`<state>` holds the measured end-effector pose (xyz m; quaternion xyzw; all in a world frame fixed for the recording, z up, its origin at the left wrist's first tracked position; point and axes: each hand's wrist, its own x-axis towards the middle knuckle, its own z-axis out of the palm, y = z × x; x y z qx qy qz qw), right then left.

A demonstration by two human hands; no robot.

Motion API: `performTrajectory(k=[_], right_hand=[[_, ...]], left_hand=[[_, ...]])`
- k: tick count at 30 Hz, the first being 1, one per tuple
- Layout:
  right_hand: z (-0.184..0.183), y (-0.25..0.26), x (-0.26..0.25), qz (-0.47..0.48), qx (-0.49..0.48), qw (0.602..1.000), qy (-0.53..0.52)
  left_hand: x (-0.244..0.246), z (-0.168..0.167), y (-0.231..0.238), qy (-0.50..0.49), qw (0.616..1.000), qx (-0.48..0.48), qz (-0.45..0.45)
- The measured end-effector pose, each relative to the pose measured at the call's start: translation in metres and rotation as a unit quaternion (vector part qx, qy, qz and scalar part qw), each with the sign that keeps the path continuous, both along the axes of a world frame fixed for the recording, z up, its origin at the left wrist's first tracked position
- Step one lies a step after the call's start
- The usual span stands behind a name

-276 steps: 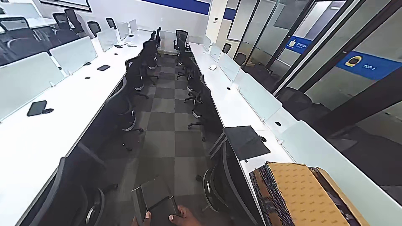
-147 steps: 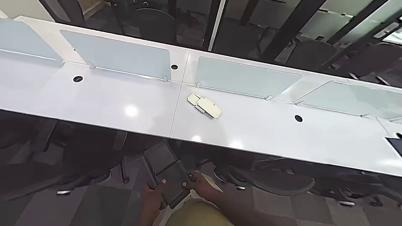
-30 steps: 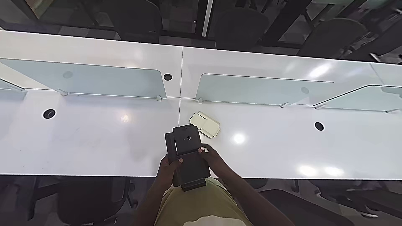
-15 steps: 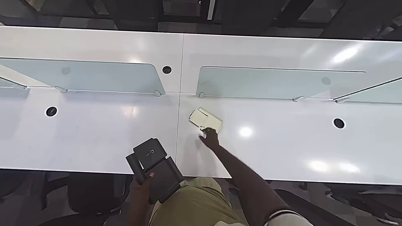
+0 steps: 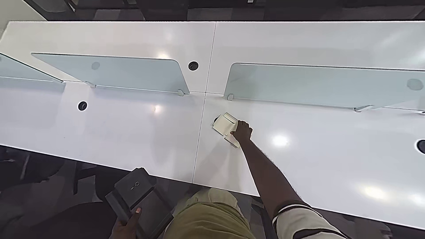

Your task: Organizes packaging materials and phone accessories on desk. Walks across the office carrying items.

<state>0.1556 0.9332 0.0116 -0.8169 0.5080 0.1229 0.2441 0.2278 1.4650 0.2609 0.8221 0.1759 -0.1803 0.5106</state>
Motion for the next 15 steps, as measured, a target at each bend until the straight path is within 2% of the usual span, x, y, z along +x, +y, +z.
performTrajectory(k=[4, 12, 15], right_hand=[[0.008, 0.031, -0.003, 0.022, 0.001, 1.000, 0.005], [0.004, 0.087, -0.042, 0.143, 0.043, 0.988, 0.037], [0.004, 0.120, -0.061, 0.170, 0.054, 0.983, 0.036]], left_hand=[[-0.003, -0.006, -0.006, 0.004, 1.000, -0.008, -0.002], [0.001, -0.012, -0.032, 0.012, 0.999, -0.031, -0.009], [0.002, -0.013, -0.041, 0.012, 0.997, -0.080, -0.008]])
